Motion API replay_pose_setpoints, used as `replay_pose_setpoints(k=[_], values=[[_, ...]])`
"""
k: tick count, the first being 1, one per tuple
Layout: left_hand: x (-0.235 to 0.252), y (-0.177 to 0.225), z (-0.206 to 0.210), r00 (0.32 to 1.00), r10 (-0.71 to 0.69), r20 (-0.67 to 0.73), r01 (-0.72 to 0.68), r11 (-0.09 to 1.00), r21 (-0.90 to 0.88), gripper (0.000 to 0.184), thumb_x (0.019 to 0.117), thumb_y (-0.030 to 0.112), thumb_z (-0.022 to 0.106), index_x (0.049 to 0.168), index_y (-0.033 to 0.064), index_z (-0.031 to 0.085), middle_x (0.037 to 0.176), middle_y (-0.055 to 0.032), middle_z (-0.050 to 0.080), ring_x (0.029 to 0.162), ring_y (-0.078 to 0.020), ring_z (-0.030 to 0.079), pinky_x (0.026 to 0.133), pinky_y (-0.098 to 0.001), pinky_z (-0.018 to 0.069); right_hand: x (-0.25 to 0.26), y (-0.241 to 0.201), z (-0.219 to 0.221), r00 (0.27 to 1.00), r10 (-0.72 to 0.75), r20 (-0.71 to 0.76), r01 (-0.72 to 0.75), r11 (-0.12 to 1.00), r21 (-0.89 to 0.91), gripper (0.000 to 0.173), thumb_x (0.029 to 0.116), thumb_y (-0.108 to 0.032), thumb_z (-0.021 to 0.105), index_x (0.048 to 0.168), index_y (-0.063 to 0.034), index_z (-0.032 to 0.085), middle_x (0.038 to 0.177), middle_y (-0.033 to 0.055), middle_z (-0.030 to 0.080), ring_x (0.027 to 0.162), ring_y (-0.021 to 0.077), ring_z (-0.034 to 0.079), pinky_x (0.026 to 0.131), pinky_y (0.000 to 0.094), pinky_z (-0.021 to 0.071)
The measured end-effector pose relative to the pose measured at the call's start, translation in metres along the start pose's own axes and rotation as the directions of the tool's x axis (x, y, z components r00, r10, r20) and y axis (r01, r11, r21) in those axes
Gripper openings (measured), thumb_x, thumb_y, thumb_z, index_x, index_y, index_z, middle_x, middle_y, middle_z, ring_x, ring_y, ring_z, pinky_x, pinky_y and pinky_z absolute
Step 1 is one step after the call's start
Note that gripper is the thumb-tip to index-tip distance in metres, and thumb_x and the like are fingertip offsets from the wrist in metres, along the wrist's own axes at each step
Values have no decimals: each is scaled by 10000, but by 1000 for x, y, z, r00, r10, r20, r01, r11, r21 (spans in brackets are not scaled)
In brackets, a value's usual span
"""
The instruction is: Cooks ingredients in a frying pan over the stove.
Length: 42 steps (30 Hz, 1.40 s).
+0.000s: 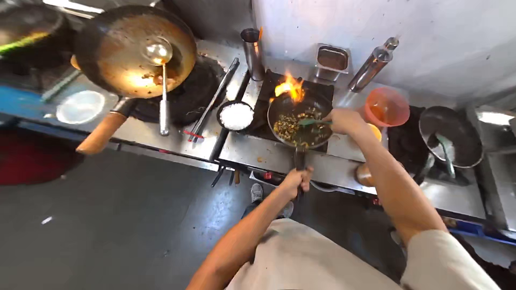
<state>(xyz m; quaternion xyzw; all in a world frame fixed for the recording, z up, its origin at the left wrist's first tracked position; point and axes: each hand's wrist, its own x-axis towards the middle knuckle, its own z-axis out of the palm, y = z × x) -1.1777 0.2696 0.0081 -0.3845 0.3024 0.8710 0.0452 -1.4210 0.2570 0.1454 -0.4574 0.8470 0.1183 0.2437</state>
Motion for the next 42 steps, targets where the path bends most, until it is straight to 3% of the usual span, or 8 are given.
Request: replay_pose_setpoints(k=[7, 10, 19, 25, 29, 33, 37, 42], values=[[-23, -1, 7, 998, -54, -10, 54, 999, 6, 235, 995, -22, 460, 1206, 48, 536, 594, 49, 429, 434, -48, 440, 427, -212, 449, -8, -1, -6, 998, 45, -41, -44, 999, 29, 260, 940, -156, 667, 1186, -109, 738, 1112, 237, 712, 1050, 474, 673, 824, 719, 509], [-2, 6, -4, 998, 46, -36, -45, 999, 22, 133, 1050, 43, 484, 1180, 51, 514, 641, 15, 439, 453, -63, 432, 436, -215, 435, 6, -15, 5, 1000, -26, -3, 26, 997, 69, 381, 955, -170, 658, 1323, -250, 715, 1209, 196, 712, 1092, 434, 678, 859, 700, 520], [-4, 31, -20, 1000, -6, 1, 6, 1000, 11, 97, 1050, 72, 480, 1132, 60, 529, 620, 24, 455, 448, -70, 454, 434, -228, 449, 10, -23, -9, 999, -35, 9, 35, 998, 42, 347, 952, -182, 678, 1285, -259, 737, 1217, 183, 714, 1126, 432, 666, 891, 713, 511], [1, 38, -31, 995, -94, 38, 92, 995, 44, 183, 1057, 156, 538, 1222, 78, 528, 628, 46, 431, 463, -67, 450, 456, -230, 452, -27, -51, -52, 981, 100, 169, -95, 995, -35, 282, 1014, -162, 624, 1280, -126, 711, 1230, 238, 685, 1161, 444, 639, 947, 664, 485], [-31, 54, -32, 982, -184, 42, 183, 983, 27, 15, 1036, 85, 520, 1050, 81, 518, 607, 43, 428, 444, -64, 444, 445, -223, 455, 23, -18, -29, 992, 105, 67, -105, 994, -5, 315, 991, -200, 676, 1301, -194, 733, 1196, 219, 715, 1101, 448, 668, 921, 693, 499], [6, 62, -50, 990, -142, -10, 142, 988, 67, 152, 1043, 128, 561, 1164, 38, 549, 614, 36, 439, 443, -69, 448, 440, -226, 446, 52, -45, -30, 992, 107, 68, -112, 991, 70, 347, 1017, -182, 643, 1359, -199, 698, 1254, 232, 692, 1175, 461, 636, 981, 690, 472], [-33, 64, -58, 978, -202, 51, 198, 977, 75, 72, 1067, 121, 501, 1017, 74, 481, 590, 37, 402, 429, -74, 412, 432, -233, 431, 11, -46, -34, 982, 169, 85, -177, 979, 103, 257, 975, -203, 688, 1219, -200, 770, 1137, 200, 729, 1067, 440, 671, 884, 703, 495], [7, 97, -80, 988, -150, 34, 141, 971, 193, 159, 1053, 91, 525, 1182, 7, 564, 644, 13, 470, 465, -75, 458, 452, -225, 447, 28, -66, -32, 955, 296, -1, -294, 949, 117, 294, 947, -175, 678, 1232, -153, 746, 1179, 242, 704, 1100, 483, 658, 858, 737, 497]])
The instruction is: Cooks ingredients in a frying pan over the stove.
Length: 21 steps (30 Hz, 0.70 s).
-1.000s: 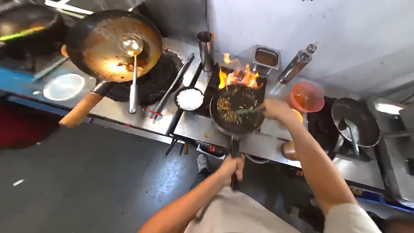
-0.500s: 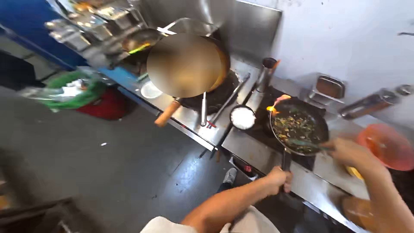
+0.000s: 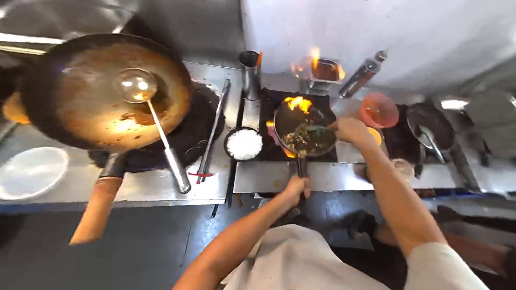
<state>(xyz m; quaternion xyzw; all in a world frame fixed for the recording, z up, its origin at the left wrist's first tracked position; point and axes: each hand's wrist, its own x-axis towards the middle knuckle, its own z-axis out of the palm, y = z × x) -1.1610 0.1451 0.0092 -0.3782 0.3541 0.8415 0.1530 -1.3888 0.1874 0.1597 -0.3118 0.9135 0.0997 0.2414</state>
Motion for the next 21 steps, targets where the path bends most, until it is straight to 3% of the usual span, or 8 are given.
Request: replay_pose_setpoints(k=[2, 4, 7, 11, 13, 16, 18, 21], values=[[-9, -1, 9, 1000, -9, 28, 10, 1000, -13, 94, 1081, 122, 481, 1060, 39, 519, 631, 13, 442, 447, -80, 435, 436, -228, 440, -14, -1, 5, 998, -41, 50, 41, 999, 9, 356, 959, -181, 661, 1304, -241, 724, 1218, 191, 708, 1131, 438, 660, 886, 709, 507], [-47, -19, 14, 995, -77, 63, 79, 996, -41, 69, 1046, 41, 458, 990, 59, 494, 583, 23, 440, 425, -79, 441, 424, -237, 449, -37, 17, -3, 996, -69, 57, 69, 998, 6, 308, 963, -192, 671, 1261, -231, 739, 1193, 165, 715, 1121, 416, 663, 896, 700, 507], [-39, -30, 12, 990, -113, 90, 120, 989, -83, 155, 1026, 1, 456, 1164, 51, 505, 622, 37, 419, 437, -64, 418, 423, -224, 436, -51, 20, -4, 987, -53, 154, 62, 997, -56, 283, 969, -197, 669, 1234, -244, 758, 1190, 150, 724, 1114, 408, 666, 890, 687, 505], [8, -10, 14, 996, -16, 93, 25, 995, -93, 98, 1081, 117, 487, 1125, 54, 547, 652, 34, 446, 469, -58, 436, 470, -205, 442, -20, -21, 21, 997, 27, 71, -30, 999, 43, 332, 974, -190, 632, 1290, -224, 730, 1231, 198, 704, 1145, 449, 653, 888, 707, 503], [11, -10, 14, 997, -3, 81, 11, 995, -94, 139, 1074, 127, 522, 1181, 40, 536, 684, 10, 487, 493, -76, 486, 491, -218, 481, -18, -20, 28, 998, 69, -9, -68, 996, 62, 310, 959, -175, 645, 1257, -154, 727, 1184, 223, 709, 1107, 462, 668, 854, 694, 521], [17, -4, 8, 997, 22, 73, -18, 998, -56, 193, 1074, 144, 535, 1233, 37, 527, 717, -4, 520, 524, -88, 525, 518, -230, 508, -22, -11, 29, 998, 61, 14, -62, 996, 64, 329, 956, -201, 647, 1274, -206, 735, 1207, 204, 708, 1129, 449, 658, 876, 687, 520], [17, -8, 3, 994, 48, 97, -49, 999, 2, 264, 1090, 185, 508, 1314, 47, 501, 760, -20, 560, 573, -106, 574, 571, -250, 541, -6, -27, 33, 999, 41, -34, -36, 990, 139, 301, 952, -172, 657, 1242, -136, 730, 1166, 239, 707, 1090, 470, 669, 854, 698, 518], [3, -16, -10, 984, 119, 134, -134, 985, 109, 385, 1111, 240, 452, 1437, 37, 426, 892, -89, 650, 718, -176, 676, 704, -330, 606, 18, -35, 36, 992, -118, -49, 125, 977, 175, 411, 973, -169, 635, 1372, -248, 685, 1198, 183, 719, 1087, 410, 688, 875, 665, 540]])
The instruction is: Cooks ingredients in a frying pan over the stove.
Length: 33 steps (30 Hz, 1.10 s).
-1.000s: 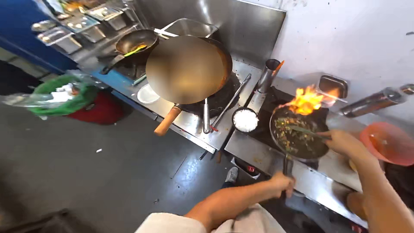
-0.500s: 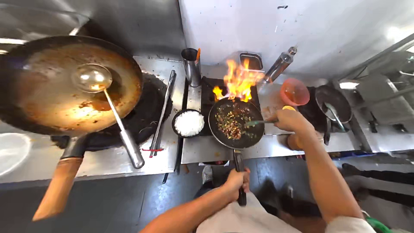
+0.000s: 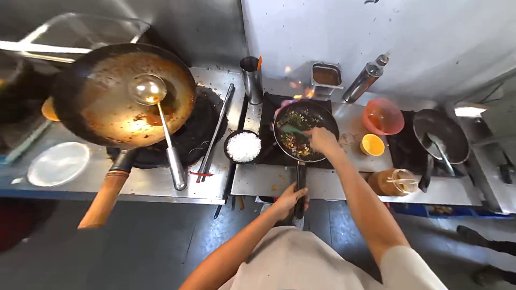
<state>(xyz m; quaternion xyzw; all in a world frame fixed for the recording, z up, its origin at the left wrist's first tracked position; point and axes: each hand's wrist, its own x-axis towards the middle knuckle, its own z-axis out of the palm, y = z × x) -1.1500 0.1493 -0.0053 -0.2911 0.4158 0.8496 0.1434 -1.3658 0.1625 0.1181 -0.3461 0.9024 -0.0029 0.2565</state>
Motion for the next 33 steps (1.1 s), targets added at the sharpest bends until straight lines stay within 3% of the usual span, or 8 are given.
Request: replay_pose_setpoints(k=[4, 8, 13, 16, 22, 25, 29, 33], values=[[4, 8, 9, 969, 102, -226, -95, 995, 43, 305, 1120, 238, 424, 1260, -8, 537, 744, -33, 561, 566, -112, 570, 568, -262, 545, -36, 9, -29, 996, 2, 89, 12, 987, -158, 313, 948, -165, 651, 1242, -211, 748, 1167, 174, 725, 1082, 416, 682, 850, 667, 529], [15, 5, 25, 958, 118, -260, -121, 993, 6, 306, 1117, 278, 433, 1301, 45, 508, 749, -27, 522, 545, -104, 516, 532, -252, 495, -5, 27, -27, 1000, -8, 12, 9, 993, -115, 325, 939, -183, 671, 1257, -184, 738, 1194, 214, 710, 1103, 448, 672, 860, 687, 526], [-9, -4, 60, 948, 61, -312, -61, 998, 9, 300, 1113, 272, 448, 1260, 11, 461, 714, -20, 509, 485, -100, 503, 475, -261, 506, -37, 58, -44, 976, -108, 188, 137, 979, -149, 263, 961, -228, 668, 1208, -222, 760, 1158, 171, 728, 1089, 423, 673, 878, 700, 506], [30, -14, 58, 917, 127, -378, -107, 992, 74, 329, 1106, 293, 474, 1288, 22, 513, 722, -38, 515, 511, -110, 479, 497, -266, 462, -7, 64, -28, 996, -52, 76, 61, 992, -111, 302, 929, -188, 679, 1223, -162, 746, 1190, 217, 709, 1110, 459, 666, 866, 708, 519], [6, -33, 92, 876, 205, -435, -160, 977, 139, 313, 1110, 253, 451, 1259, -22, 471, 638, -5, 527, 454, -93, 522, 441, -272, 516, -47, 98, -53, 992, -70, -102, 71, 997, 5, 237, 976, -206, 650, 1162, -75, 716, 1128, 208, 715, 1044, 426, 685, 814, 662, 537], [32, -31, 90, 840, 234, -490, -153, 968, 199, 310, 1117, 302, 426, 1241, 25, 489, 624, 31, 485, 443, -63, 478, 430, -247, 480, -32, 92, -32, 985, -158, -74, 164, 983, 87, 228, 965, -188, 676, 1158, -76, 724, 1148, 165, 723, 1056, 374, 691, 814, 636, 555], [-14, -51, 106, 910, 164, -380, -120, 983, 138, 243, 1132, 273, 324, 1076, 69, 444, 558, 76, 484, 415, -44, 504, 436, -237, 518, -59, 110, -68, 984, -179, 19, 179, 984, 24, 198, 992, -170, 646, 1131, -52, 722, 1146, 161, 717, 1081, 367, 681, 800, 625, 547], [40, -25, 93, 818, 273, -506, -232, 962, 145, 266, 1130, 310, 372, 1072, 82, 499, 557, 71, 444, 392, -33, 427, 379, -205, 426, -46, 89, -40, 961, -276, -32, 278, 958, 76, 224, 1045, -158, 565, 1172, -57, 719, 1167, 159, 716, 1110, 358, 674, 849, 601, 550]])
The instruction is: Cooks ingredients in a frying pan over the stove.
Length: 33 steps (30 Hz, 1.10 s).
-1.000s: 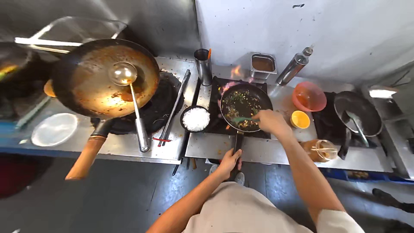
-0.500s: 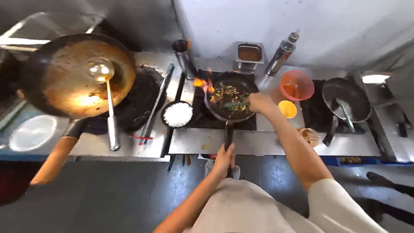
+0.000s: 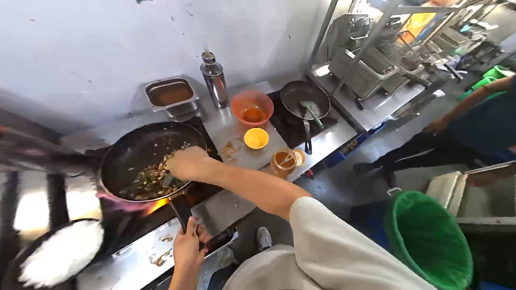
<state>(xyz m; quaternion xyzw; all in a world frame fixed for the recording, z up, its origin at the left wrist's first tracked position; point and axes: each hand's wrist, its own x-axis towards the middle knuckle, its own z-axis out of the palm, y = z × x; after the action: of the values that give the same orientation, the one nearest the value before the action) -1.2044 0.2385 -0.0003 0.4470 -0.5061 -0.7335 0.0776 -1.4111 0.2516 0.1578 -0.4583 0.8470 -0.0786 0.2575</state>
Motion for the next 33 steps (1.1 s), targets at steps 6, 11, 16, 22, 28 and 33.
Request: replay_pose_setpoints(k=[6, 11, 16, 22, 28, 33], values=[[-43, -6, 2, 985, -145, 93, 149, 988, -41, 219, 1123, 274, 408, 1068, 69, 463, 550, 40, 452, 407, -78, 473, 417, -259, 490, -13, -3, -15, 995, 104, 12, -104, 995, -4, 220, 1022, -184, 606, 1099, -19, 729, 1144, 213, 714, 1096, 415, 673, 853, 653, 534], [-31, 10, -18, 983, -155, 97, 161, 985, -61, 240, 1127, 291, 394, 1085, 65, 461, 565, 35, 458, 398, -71, 463, 397, -240, 471, -11, -24, -19, 982, 155, 104, -147, 986, -83, 192, 960, -122, 668, 1113, -12, 705, 1156, 204, 699, 1100, 399, 667, 838, 644, 534], [-8, 12, -28, 957, -200, 209, 209, 978, -17, 285, 1121, 317, 412, 1025, 58, 485, 556, 24, 450, 407, -93, 453, 410, -264, 473, 15, -42, 10, 984, 174, -33, -174, 985, 1, 216, 994, -132, 629, 1164, -38, 723, 1203, 210, 703, 1124, 422, 666, 878, 663, 533], [-19, 28, -61, 906, -318, 279, 322, 946, 35, 283, 1098, 299, 498, 1163, 25, 464, 597, -3, 455, 430, -116, 481, 445, -285, 505, 27, -70, -10, 940, 339, 42, -324, 923, -209, 178, 943, -140, 672, 1057, -9, 713, 1108, 251, 699, 1060, 464, 671, 818, 684, 525], [-31, 25, -78, 907, -274, 320, 267, 961, 65, 323, 1102, 234, 488, 1293, -21, 435, 693, -49, 513, 470, -131, 519, 476, -293, 525, 4, -71, -1, 905, 415, 96, -384, 892, -241, 270, 933, -145, 676, 1192, -145, 754, 1169, 202, 712, 1105, 444, 662, 861, 700, 512], [1, 25, -76, 938, -220, 268, 206, 975, 81, 308, 1100, 233, 497, 1229, -46, 510, 707, -61, 523, 490, -125, 502, 495, -276, 495, 31, -85, 20, 893, 450, 31, -439, 882, -173, 312, 940, -132, 652, 1241, -155, 730, 1200, 206, 703, 1117, 444, 663, 857, 692, 520]])
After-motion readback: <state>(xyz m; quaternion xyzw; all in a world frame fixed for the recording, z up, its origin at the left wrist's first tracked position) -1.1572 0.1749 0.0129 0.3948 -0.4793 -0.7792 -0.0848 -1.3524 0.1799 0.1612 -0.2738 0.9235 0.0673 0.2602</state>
